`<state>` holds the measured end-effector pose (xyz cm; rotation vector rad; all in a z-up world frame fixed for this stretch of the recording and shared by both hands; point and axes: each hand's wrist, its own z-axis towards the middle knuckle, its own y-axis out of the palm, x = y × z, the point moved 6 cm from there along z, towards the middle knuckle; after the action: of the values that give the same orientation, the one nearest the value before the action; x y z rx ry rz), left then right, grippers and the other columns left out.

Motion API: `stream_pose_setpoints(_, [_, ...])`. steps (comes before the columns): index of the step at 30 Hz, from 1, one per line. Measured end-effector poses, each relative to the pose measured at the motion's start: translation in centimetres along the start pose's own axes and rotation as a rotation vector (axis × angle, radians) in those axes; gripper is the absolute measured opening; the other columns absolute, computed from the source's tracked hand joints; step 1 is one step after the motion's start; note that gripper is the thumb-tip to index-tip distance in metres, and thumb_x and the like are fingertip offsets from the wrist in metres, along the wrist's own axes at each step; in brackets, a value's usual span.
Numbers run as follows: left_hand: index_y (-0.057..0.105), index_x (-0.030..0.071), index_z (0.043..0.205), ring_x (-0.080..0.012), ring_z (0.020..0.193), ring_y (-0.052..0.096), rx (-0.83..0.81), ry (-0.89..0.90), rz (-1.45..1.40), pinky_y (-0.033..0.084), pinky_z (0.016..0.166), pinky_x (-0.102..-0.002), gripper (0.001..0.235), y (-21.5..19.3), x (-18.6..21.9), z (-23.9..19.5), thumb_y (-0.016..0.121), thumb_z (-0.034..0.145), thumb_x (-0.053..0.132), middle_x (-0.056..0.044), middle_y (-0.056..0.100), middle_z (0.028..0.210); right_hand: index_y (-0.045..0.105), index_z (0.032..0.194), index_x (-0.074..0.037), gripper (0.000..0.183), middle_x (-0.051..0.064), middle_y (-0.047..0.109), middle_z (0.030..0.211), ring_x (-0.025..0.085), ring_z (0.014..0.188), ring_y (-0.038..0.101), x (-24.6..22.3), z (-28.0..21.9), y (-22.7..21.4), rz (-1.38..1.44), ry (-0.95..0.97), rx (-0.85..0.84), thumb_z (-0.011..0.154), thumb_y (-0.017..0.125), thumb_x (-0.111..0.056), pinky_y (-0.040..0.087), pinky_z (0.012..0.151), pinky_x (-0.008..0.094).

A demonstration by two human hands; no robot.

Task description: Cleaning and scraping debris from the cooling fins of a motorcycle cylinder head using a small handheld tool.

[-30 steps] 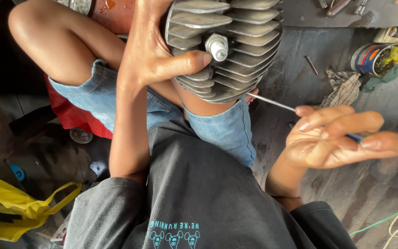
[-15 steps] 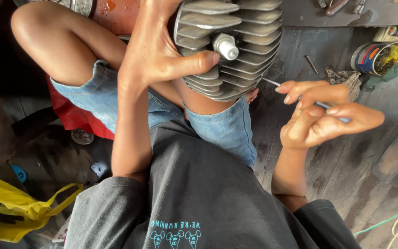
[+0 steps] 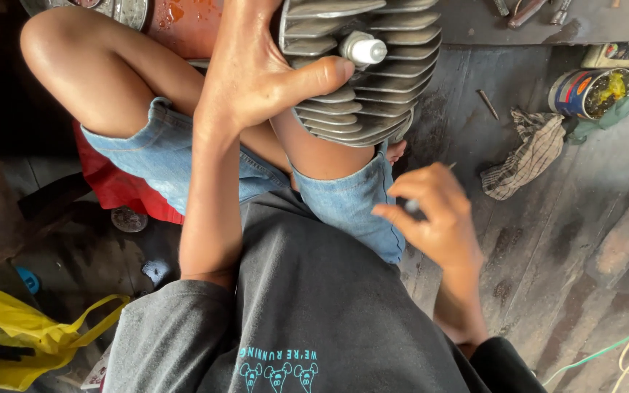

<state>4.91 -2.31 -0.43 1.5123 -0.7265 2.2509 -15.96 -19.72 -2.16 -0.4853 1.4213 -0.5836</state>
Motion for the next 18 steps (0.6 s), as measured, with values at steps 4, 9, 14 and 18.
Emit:
stream_pose_setpoints(4, [0.054,-0.005,0.128,-0.0329,0.103,0.068,0.012,-0.013,-0.048,0.057,0.095,-0.044,0.053,0.1,-0.4,-0.6,0.088,0.089,0.009,-0.022,0.066,0.118,0.073,0.097,-0.005,0.029,0.001,0.066,0.096,0.015,0.074,0.050,-1.6,-2.7,1.3,-0.180,-0.022,-0.209,0.075,0.090,-0.013,0.043,0.074,0.030])
stream_pose_setpoints(9, [0.056,-0.005,0.126,-0.0343,0.102,0.067,0.042,0.079,-0.066,0.056,0.097,-0.047,0.052,-0.4,0.5,-0.4,0.086,0.088,0.018,-0.021,0.066,0.117,0.072,0.103,-0.007,0.030,-0.001,0.068,0.103,0.015,0.079,0.056,-1.0,-5.2,3.4,-0.296,0.070,-0.247,0.079,0.083,-0.021,0.044,0.078,0.030])
stream_pose_setpoints(14, [0.059,-0.006,0.116,-0.0277,0.086,0.068,0.048,0.080,-0.187,0.059,0.082,-0.040,0.042,-0.8,0.5,-0.8,0.081,0.082,0.006,-0.019,0.073,0.104,0.069,0.092,-0.005,0.016,0.000,0.067,0.093,0.016,0.075,0.054,-2.9,-5.9,4.3,-0.309,0.123,-0.198,0.078,0.072,0.002,0.041,0.073,0.030])
stream_pose_setpoints(18, [0.059,0.000,0.117,-0.0326,0.090,0.071,0.121,-0.006,-0.072,0.060,0.085,-0.043,0.048,-0.2,-1.5,-2.0,0.086,0.082,0.019,-0.018,0.071,0.106,0.066,0.092,-0.010,0.016,-0.004,0.068,0.092,0.016,0.081,0.058,-4.9,-7.5,5.4,-0.383,0.220,-0.314,0.081,0.063,0.002,0.042,0.078,0.030])
